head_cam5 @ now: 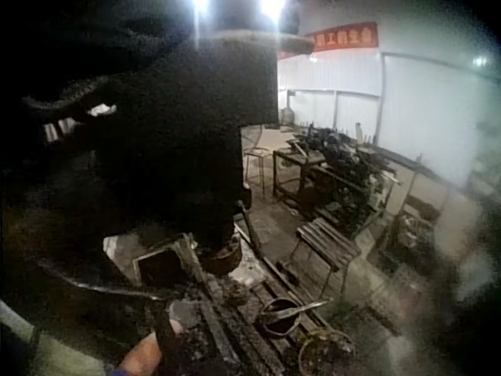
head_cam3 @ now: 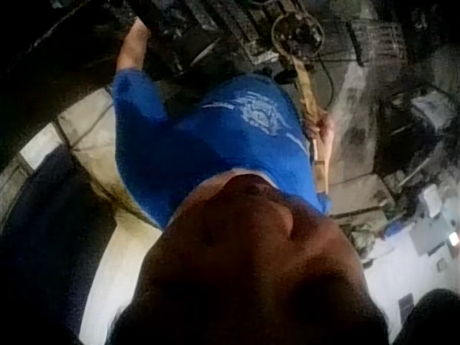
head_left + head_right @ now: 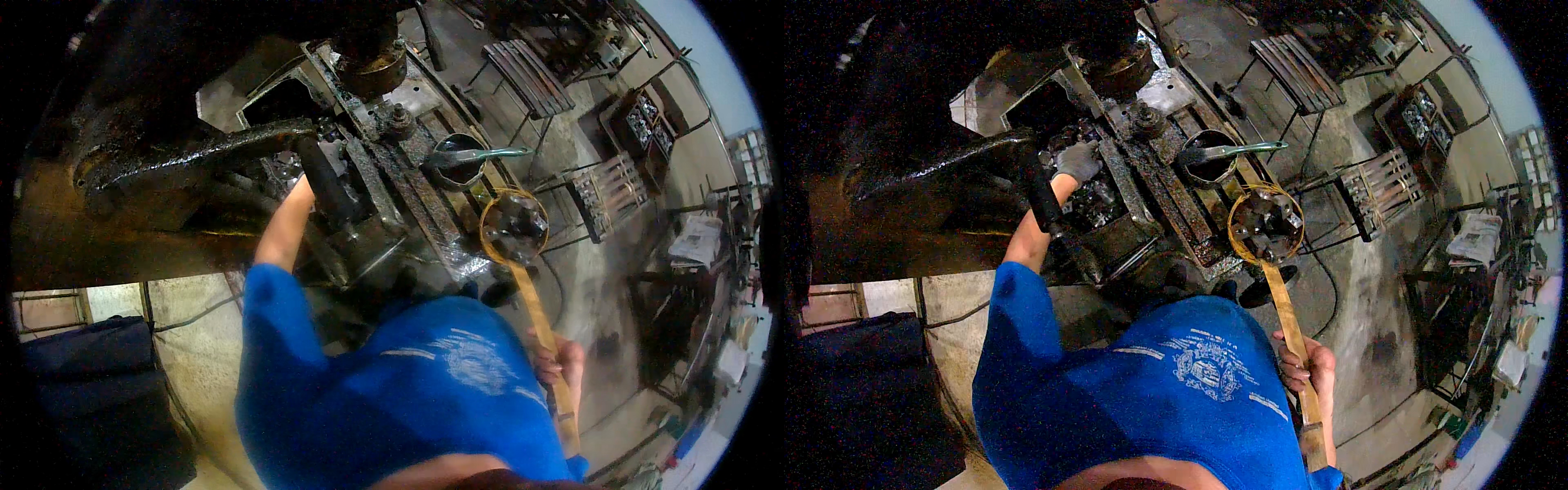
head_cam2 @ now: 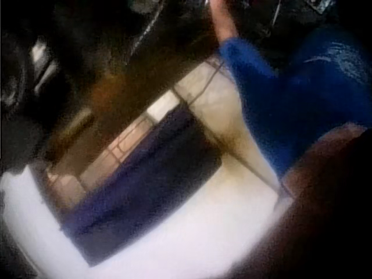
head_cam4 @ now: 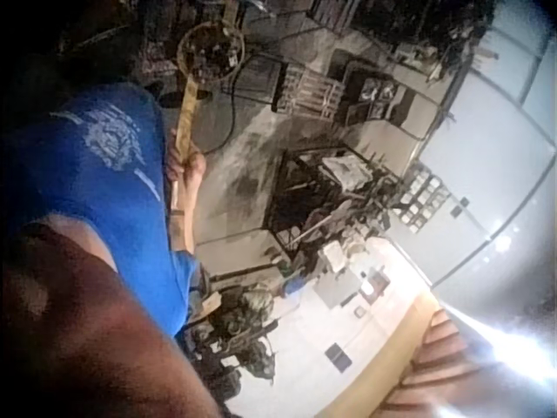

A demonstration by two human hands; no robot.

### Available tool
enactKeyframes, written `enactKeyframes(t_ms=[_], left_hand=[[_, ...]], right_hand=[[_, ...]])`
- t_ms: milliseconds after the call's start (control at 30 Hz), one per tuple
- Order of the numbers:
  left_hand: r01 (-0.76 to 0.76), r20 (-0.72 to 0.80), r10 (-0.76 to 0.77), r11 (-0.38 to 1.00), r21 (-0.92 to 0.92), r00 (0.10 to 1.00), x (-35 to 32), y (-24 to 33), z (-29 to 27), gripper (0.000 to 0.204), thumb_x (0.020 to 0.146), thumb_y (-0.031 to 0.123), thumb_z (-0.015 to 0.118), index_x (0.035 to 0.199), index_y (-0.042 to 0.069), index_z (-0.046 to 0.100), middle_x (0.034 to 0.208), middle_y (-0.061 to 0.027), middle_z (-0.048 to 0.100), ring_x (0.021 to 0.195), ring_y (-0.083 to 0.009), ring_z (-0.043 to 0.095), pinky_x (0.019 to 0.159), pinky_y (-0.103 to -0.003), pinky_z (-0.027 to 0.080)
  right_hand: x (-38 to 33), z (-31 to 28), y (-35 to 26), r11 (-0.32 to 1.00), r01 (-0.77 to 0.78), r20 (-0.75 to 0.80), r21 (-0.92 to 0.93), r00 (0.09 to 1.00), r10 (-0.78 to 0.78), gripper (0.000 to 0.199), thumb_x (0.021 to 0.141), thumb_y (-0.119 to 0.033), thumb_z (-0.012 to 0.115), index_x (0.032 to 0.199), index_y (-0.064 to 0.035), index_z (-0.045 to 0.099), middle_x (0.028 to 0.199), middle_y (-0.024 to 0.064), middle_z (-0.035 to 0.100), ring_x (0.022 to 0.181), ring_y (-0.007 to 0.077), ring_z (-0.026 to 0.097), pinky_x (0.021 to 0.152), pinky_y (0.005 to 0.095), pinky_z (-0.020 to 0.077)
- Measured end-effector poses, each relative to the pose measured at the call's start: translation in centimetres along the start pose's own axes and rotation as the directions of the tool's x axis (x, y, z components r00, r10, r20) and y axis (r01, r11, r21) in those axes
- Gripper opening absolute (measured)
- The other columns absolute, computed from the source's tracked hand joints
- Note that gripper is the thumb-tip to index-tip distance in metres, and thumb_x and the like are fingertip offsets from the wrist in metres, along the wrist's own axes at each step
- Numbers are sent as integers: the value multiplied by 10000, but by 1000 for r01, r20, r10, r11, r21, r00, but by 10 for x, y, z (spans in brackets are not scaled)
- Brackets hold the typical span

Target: The person uses a wooden-handled strainer to scoop small metal pieces from a pile on a workbench and transfers them into a metal bucket. The person repeatedly scoops and empties the strainer into the bucket throughout the clip.

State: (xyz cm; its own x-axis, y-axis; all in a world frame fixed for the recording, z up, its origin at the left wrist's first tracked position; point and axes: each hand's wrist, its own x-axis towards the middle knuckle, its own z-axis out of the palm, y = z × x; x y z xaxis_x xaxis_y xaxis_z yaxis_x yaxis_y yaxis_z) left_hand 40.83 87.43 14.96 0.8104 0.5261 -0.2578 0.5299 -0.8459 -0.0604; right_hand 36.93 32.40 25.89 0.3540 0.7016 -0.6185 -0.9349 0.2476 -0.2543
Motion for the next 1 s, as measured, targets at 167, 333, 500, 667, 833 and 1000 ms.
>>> enactKeyframes(t_ms=[167, 333, 500, 667, 833, 1000], left_hand=[[-83, -75, 86, 996, 40, 993, 13, -15, 39, 714, 686, 344, 612, 1290, 110, 312, 1030, -166, 564, 943, -309, 566, 707, -420, 477], [-20, 129, 13, 998, 57, 992, 11, 13, 12, 772, 672, 249, 583, 1335, 74, 228, 910, -141, 617, 875, -295, 596, 679, -405, 482], [42, -5, -43, 994, -103, 999, 49, -17, 59, 548, 642, 197, 577, 1170, 130, 446, 1007, -147, 599, 945, -334, 569, 794, -401, 454], [44, -87, -72, 955, -292, 994, 18, -9, 30, 505, 609, 304, 634, 1107, 249, 571, 957, -112, 619, 890, -284, 587, 771, -370, 466], [110, -189, -157, 965, -239, 969, 15, -2, 33, 447, 642, 300, 619, 1080, 218, 590, 943, -83, 629, 865, -273, 597, 755, -365, 472], [-78, -297, -9, 956, -281, 955, 22, -34, 73, 370, 695, 283, 619, 1061, 243, 586, 963, -51, 628, 849, -242, 598, 709, -341, 482]], right_hand=[[-1, -2, 2, 998, 16, 24, 54, 1000, -17, 560, 748, -279, 527, 1173, 57, 391, 639, 10, 371, 388, 62, 354, 290, 195, 268], [-5, 6, 2, 999, 35, -112, -11, 993, -36, 587, 752, -322, 540, 1170, 61, 385, 648, 0, 373, 401, 50, 355, 294, 180, 284], [-2, 17, 0, 994, 83, -61, -69, 994, -87, 574, 760, -323, 535, 1161, 62, 389, 656, -4, 377, 416, 44, 365, 297, 175, 299], [-3, 5, 2, 998, 33, -59, 44, 998, -30, 527, 761, -282, 532, 1155, 45, 406, 650, 9, 385, 404, 49, 345, 291, 194, 294], [-4, 12, 0, 998, 53, -38, 40, 998, -52, 473, 782, -254, 473, 1145, 44, 419, 623, -2, 378, 378, 47, 326, 293, 188, 285], [-3, 15, -1, 1000, 22, -103, 2, 994, -22, 495, 773, -266, 489, 1151, 43, 410, 639, 3, 388, 379, 48, 332, 296, 186, 287]])
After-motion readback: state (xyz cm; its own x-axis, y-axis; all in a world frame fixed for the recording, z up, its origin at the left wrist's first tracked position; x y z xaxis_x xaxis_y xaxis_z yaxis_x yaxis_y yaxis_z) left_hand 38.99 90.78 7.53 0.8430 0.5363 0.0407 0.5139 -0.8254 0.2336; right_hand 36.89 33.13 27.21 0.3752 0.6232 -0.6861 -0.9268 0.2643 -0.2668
